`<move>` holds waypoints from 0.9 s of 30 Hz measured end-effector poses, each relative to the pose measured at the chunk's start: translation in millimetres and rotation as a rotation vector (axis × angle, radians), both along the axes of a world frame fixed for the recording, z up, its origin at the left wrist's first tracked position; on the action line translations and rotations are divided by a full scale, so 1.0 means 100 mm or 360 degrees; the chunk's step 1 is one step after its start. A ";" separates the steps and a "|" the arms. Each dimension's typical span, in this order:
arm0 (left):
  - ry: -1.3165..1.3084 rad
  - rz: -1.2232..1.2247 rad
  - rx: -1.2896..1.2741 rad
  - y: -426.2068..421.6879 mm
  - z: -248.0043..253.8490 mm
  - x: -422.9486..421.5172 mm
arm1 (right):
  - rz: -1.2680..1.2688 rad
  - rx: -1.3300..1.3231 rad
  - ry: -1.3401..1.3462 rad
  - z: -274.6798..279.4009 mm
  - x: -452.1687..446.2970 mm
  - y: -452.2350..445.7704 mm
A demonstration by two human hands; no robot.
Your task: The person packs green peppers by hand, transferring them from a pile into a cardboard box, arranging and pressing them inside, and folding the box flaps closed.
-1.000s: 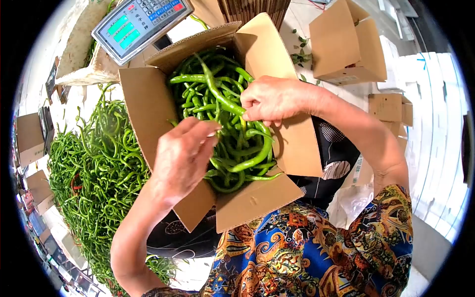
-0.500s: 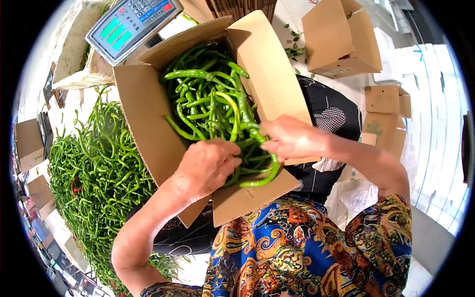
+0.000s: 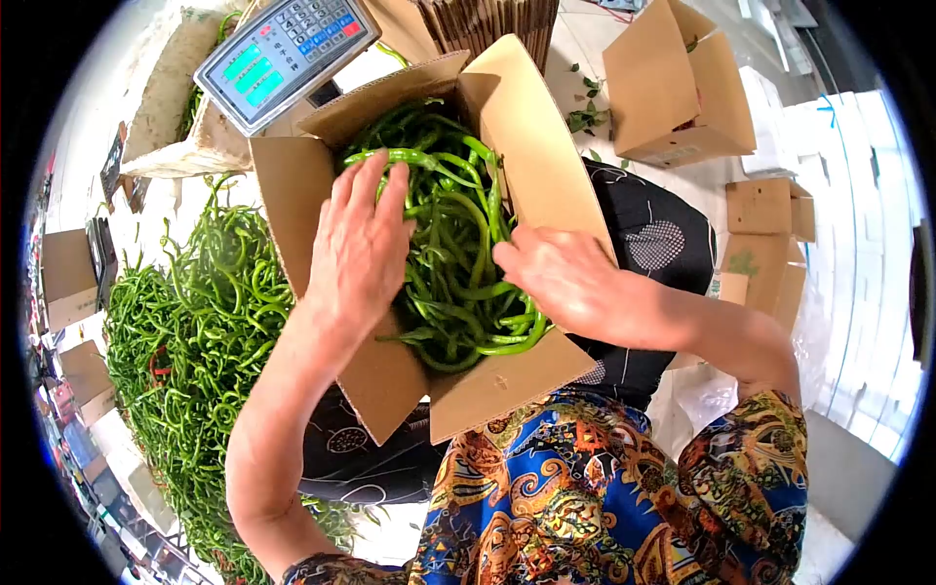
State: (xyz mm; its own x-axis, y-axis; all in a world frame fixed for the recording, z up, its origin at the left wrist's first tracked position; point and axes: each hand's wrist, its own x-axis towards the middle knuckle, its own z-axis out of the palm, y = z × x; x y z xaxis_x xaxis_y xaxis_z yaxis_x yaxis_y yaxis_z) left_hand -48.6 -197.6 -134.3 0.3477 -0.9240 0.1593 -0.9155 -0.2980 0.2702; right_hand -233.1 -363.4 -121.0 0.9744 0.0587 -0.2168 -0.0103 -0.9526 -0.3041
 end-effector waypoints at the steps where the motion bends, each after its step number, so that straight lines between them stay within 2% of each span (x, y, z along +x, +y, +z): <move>1: -0.0049 0.0058 0.0078 -0.05 -0.12 0.06 | 0.0023 -0.0037 0.0039 -0.10 0.05 -0.01; 3: -0.0030 0.0019 0.0479 -0.09 -0.30 0.14 | 0.0062 -0.0103 0.0121 -0.24 0.14 -0.03; 4: 0.0150 0.0063 0.0723 -0.10 -0.32 0.16 | -0.0010 -0.0023 0.0063 -0.29 0.15 -0.03; 5: 0.0093 0.0032 0.0677 -0.06 -0.34 0.17 | -0.0109 0.0011 0.0054 -0.34 0.16 -0.06; 7: -0.0034 -0.0039 0.0565 -0.02 -0.30 0.23 | 0.0051 0.0013 -0.0130 -0.31 0.18 -0.16; 8: 0.0068 -0.0059 0.0380 0.00 -0.32 0.26 | 0.0134 0.0006 -0.0274 -0.29 0.15 -0.18; 12: 0.0415 0.0032 0.0000 -0.04 -0.25 0.21 | 0.0224 -0.0202 0.0195 -0.13 0.23 -0.13; 15: 0.0633 0.0026 0.0082 -0.01 -0.16 0.16 | 0.0168 -0.0277 -0.0424 -0.29 0.32 -0.32; 21: 0.0450 0.0045 -0.0020 0.13 -0.12 0.10 | 0.0056 0.0295 0.0106 0.10 0.34 -0.34; 22: 0.0364 0.0049 -0.0185 0.12 -0.08 0.07 | 0.0023 0.0384 0.0203 0.20 0.35 -0.35; 23: 0.0451 0.0071 -0.0202 0.12 -0.05 0.07 | -0.0013 0.0470 0.0296 0.25 0.36 -0.36; 24: 0.0534 0.0089 -0.0222 0.11 -0.03 0.07 | 0.0062 0.0530 0.0212 0.18 0.33 -0.40; 26: 0.0589 0.0101 -0.0293 0.07 0.05 0.09 | -0.0132 0.0932 0.0196 0.14 0.32 -0.52; 27: 0.0818 0.0161 -0.0287 0.07 0.11 0.08 | -0.0227 0.1137 0.0189 0.13 0.32 -0.52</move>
